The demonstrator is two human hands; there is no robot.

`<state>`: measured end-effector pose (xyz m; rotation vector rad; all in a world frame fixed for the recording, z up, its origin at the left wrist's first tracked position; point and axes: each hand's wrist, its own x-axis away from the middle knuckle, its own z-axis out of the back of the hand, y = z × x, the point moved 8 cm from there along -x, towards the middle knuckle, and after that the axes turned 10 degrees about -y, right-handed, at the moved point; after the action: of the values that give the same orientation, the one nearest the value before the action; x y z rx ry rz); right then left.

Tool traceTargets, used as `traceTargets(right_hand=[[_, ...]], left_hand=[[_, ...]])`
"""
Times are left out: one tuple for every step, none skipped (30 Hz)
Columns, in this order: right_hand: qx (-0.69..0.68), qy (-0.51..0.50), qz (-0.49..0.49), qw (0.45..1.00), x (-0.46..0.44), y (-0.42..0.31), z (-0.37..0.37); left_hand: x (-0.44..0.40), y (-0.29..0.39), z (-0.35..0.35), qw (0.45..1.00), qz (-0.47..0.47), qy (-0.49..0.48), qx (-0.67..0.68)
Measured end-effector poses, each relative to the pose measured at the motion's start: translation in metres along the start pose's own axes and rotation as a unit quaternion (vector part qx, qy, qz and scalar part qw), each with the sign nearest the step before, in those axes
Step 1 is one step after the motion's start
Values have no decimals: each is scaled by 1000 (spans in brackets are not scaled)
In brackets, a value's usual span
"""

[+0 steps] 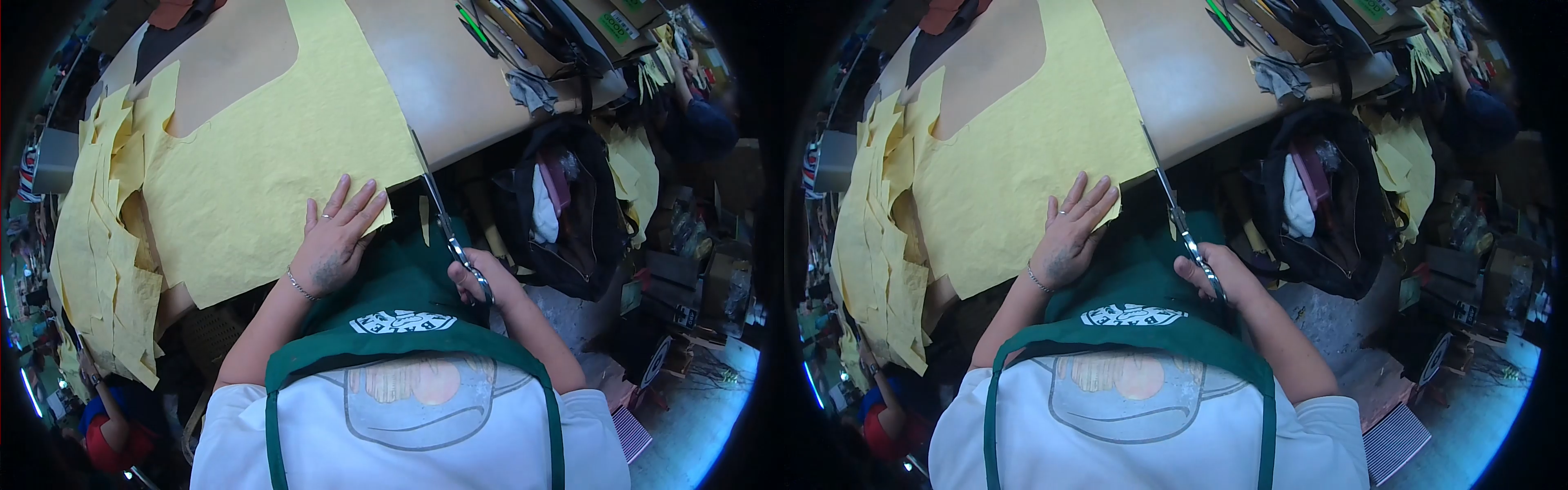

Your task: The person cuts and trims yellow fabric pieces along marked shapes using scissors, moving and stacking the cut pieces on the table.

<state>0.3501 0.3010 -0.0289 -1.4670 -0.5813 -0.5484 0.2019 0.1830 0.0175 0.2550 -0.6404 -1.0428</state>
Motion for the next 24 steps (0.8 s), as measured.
traceTargets(right_hand=[[-6, -9, 2, 1000, -3, -1, 0], [-12, -17, 5, 1000, -6, -2, 0], [-9, -17, 4, 1000, -7, -2, 1], [-7, -16, 3, 1000, -9, -3, 1], [-5, -16, 2, 1000, -10, -3, 1], [-6, -14, 5, 1000, -10, -5, 1], [-8, -12, 7, 1000, -9, -7, 1], [-10, -9, 9, 1000, -8, -8, 1], [-8, -3, 11, 1000, -7, -7, 1], [-6, 4, 13, 1000, -7, -5, 1], [-3, 11, 15, 1000, -7, -5, 1], [0, 16, 13, 1000, -6, -4, 1], [4, 21, 11, 1000, -5, -5, 2], [7, 26, 9, 1000, -4, -5, 1], [9, 32, 7, 999, -3, -4, 1], [11, 38, 6, 999, -2, -3, 1], [12, 45, 5, 999, -2, -3, 1], [14, 48, 6, 999, -1, -3, 1], [16, 52, 7, 999, 0, -4, 1], [17, 55, 8, 998, 1, -6, 0], [19, 58, 4, 998, 2, -6, 0], [21, 61, 0, 998, 3, -6, -1], [23, 63, -4, 998, 3, -5, -1], [23, 64, -12, 998, 3, -4, -1]], left_hand=[[1, 1, -1, 1000, -2, -6, 2], [3, 3, -1, 1000, -4, -11, 0], [5, 5, -2, 1000, -6, -16, -2], [7, 6, -3, 1000, -8, -21, -3], [8, 7, -4, 1000, -12, -22, -3], [9, 7, -5, 1000, -15, -24, -2], [10, 8, -7, 999, -18, -26, -2], [11, 8, -7, 999, -19, -27, 0], [12, 9, -8, 999, -21, -27, 1], [12, 9, -8, 999, -23, -27, 2], [12, 9, -8, 999, -21, -29, 5], [12, 9, -9, 999, -19, -30, 7], [12, 8, -9, 999, -17, -32, 9], [12, 8, -9, 999, -18, -31, 8], [12, 8, -9, 999, -19, -31, 7], [12, 8, -10, 999, -20, -30, 6], [12, 8, -10, 999, -21, -30, 7], [12, 8, -10, 999, -22, -29, 8], [13, 9, -10, 999, -23, -29, 9], [13, 8, -10, 999, -24, -29, 8], [12, 8, -10, 999, -23, -28, 7], [12, 8, -10, 999, -23, -27, 6], [12, 8, -10, 999, -24, -27, 6], [12, 8, -10, 999, -24, -26, 6]])
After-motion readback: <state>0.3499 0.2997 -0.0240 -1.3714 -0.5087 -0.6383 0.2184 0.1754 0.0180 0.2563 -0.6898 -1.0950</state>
